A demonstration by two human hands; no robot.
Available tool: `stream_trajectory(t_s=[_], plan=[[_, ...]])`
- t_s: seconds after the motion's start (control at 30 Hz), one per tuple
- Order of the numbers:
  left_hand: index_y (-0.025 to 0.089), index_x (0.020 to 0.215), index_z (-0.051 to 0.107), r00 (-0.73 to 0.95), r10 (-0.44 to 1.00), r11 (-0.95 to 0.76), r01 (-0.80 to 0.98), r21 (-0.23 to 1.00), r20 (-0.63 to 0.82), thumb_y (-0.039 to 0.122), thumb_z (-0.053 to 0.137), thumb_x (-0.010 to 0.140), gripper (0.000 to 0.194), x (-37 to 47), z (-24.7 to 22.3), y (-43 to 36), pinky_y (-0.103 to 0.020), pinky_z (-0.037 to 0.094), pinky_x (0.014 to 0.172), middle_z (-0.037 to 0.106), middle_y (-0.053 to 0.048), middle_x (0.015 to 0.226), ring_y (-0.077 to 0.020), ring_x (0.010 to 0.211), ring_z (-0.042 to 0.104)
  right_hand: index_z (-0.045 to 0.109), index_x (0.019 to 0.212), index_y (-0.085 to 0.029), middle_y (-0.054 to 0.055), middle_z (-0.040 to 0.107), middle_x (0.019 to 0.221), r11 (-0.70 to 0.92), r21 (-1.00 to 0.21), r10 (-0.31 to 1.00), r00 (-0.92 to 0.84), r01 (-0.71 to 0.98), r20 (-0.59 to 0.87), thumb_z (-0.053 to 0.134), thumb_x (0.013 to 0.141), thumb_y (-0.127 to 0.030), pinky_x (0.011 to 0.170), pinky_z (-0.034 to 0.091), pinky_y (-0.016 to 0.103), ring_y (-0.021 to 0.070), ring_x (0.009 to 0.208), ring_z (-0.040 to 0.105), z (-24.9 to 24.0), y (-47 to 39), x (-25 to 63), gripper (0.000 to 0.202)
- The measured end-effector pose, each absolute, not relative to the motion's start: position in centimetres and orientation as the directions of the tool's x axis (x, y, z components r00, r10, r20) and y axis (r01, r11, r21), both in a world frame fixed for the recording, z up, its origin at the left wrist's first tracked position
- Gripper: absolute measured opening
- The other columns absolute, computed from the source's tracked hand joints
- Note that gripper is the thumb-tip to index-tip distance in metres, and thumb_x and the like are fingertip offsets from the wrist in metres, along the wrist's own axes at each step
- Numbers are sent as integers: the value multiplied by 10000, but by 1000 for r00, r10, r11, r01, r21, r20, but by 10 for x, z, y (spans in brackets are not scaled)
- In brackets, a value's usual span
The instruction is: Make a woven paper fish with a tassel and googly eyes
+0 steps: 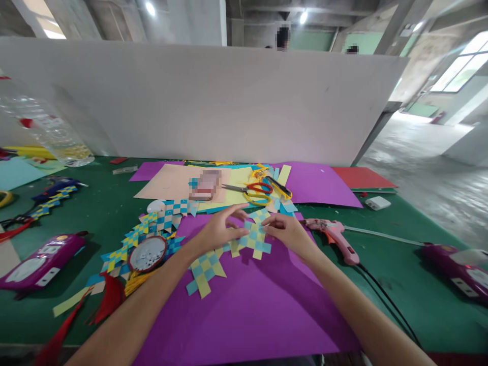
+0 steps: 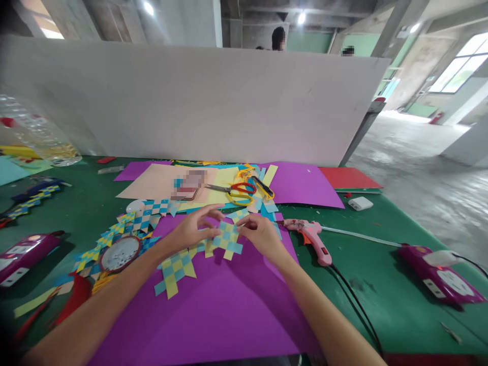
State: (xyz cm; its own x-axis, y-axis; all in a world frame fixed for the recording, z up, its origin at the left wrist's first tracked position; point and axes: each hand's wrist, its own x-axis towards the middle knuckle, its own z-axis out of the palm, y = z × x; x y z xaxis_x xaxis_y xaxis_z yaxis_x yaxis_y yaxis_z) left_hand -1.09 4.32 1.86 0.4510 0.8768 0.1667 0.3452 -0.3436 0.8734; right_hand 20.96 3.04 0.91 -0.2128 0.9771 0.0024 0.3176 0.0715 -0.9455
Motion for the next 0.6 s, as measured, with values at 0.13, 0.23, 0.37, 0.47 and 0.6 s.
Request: stream_trajectory(t_s=[0.13, 0.23, 0.37, 0.47, 0.6], plan=[[234, 1014, 663, 572, 758, -615, 465, 637, 314, 468, 727, 758, 352, -9, 16, 40, -367, 408, 999, 587, -74, 1147, -242, 1141, 514, 684, 816, -182, 2, 637, 627, 146, -834, 976, -214, 533, 34, 604, 746, -229, 562, 371, 260, 142, 584, 558, 10, 25, 213, 117], [231, 1021, 653, 695, 673, -683, 454, 572, 252, 516, 743, 726, 420, -5, 15, 35, -349, 428, 965, 607, -65, 1113, -237, 1101, 541, 699, 901, -187, 62, 694, 826, 174, -723, 984, -139, 668, 108, 608, 783, -252, 660, 393, 295, 195, 752, 606, 19, 20, 219, 163], [247, 1174, 614, 756, 618, -750, 482, 453, 217, 564, 731, 716, 569, -1, 9, 32, -375, 404, 1002, 612, -71, 1201, -259, 1147, 541, 681, 1007, -198, 76, 690, 976, 193, -557, 972, -82, 808, 219, 544, 871, -305, 725, 405, 307, 216, 864, 613, 33, 14, 235, 221], [248, 1175, 625, 771, 601, -774, 497, 393, 210, 535, 677, 791, 482, -1, 6, 33, -365, 403, 1004, 629, -68, 1204, -251, 1149, 554, 681, 979, -204, 43, 695, 874, 234, -424, 957, -130, 875, 259, 512, 904, -319, 686, 410, 294, 189, 766, 617, 39, 7, 246, 218], [232, 1134, 649, 787, 582, -790, 489, 371, 203, 485, 619, 861, 373, -2, 8, 34, -328, 436, 944, 670, -57, 1127, -225, 1073, 596, 691, 951, -211, 18, 696, 808, 309, -368, 937, -213, 877, 278, 530, 899, -288, 686, 425, 296, 176, 721, 623, 37, -6, 256, 186]])
